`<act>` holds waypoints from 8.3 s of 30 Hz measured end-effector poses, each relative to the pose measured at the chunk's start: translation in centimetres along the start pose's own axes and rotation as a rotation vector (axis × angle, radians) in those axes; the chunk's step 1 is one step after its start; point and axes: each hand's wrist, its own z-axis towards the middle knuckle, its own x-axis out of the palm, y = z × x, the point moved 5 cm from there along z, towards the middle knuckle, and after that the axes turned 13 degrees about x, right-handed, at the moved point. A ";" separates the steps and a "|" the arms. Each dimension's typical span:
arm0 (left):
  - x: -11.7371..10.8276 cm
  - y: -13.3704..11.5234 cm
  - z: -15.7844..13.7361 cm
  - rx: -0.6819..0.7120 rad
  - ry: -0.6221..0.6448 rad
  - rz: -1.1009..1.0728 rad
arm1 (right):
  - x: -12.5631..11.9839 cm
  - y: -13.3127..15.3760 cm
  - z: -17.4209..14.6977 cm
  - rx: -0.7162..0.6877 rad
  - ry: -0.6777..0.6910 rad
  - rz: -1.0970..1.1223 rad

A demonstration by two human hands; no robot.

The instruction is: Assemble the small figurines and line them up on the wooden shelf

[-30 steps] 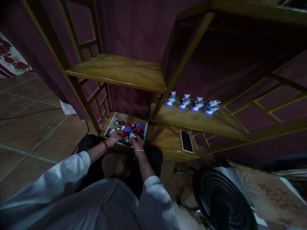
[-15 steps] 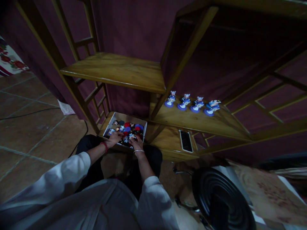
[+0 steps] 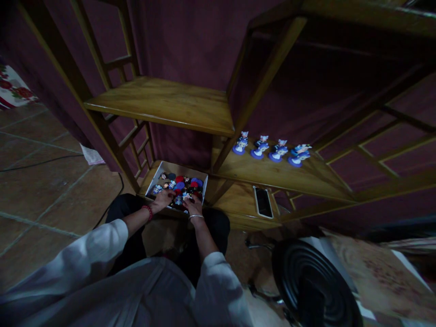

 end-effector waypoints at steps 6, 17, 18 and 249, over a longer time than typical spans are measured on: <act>0.2 -0.8 0.1 0.056 0.060 0.170 | 0.1 -0.1 0.0 -0.018 -0.008 -0.042; 0.8 -0.5 1.2 0.064 0.058 0.141 | -0.1 0.0 0.0 -0.043 -0.076 -0.051; 0.6 -0.2 1.3 0.051 0.055 0.147 | -0.1 0.0 0.1 -0.038 -0.075 -0.051; -1.7 -4.8 -5.3 -0.016 -0.156 -1.592 | 4.1 7.2 -7.1 -0.434 0.123 -0.483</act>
